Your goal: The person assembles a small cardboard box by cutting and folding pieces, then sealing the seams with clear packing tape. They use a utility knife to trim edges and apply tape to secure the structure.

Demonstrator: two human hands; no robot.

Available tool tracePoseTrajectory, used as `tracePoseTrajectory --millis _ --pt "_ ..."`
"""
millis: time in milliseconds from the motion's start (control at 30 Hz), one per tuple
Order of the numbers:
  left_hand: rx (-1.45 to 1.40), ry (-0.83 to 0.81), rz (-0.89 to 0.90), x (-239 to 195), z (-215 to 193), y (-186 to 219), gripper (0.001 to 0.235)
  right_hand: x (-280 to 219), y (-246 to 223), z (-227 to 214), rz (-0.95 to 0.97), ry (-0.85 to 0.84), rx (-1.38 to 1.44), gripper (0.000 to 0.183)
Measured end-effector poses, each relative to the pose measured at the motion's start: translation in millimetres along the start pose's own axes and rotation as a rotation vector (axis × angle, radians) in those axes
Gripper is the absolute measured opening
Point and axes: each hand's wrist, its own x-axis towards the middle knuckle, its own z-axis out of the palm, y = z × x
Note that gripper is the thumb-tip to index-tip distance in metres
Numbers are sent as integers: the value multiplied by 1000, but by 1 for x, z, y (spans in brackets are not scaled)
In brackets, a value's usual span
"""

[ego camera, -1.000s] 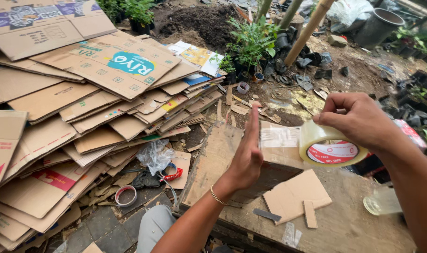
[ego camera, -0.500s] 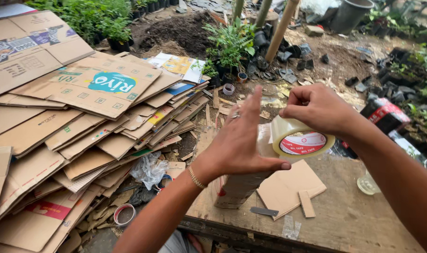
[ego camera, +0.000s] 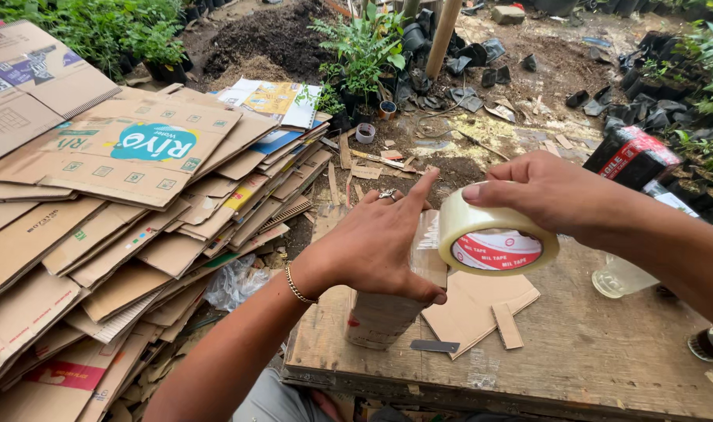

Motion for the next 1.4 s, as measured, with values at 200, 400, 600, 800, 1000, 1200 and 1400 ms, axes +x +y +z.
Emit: tracePoseTrajectory --millis 200,400,600,800,1000,1200,1400 --pt "21 -9 72 2 2 1 129 -23 23 -11 269 1 -30 41" --pt "47 -16 136 7 2 6 112 -26 59 -4 286 -8 92 37" --pt "65 -25 134 2 1 7 113 -15 114 23 143 5 396 41" --pt "98 27 179 3 0 10 113 8 165 66 -34 -115 783 38" --pt "20 -115 166 5 -1 1 125 19 185 115 -211 19 1003 29" --pt "-79 -240 553 25 -8 -20 117 -34 202 164 -168 238 919 28" --pt "-72 -388 644 48 -10 -21 118 -39 207 217 -187 540 1147 26"
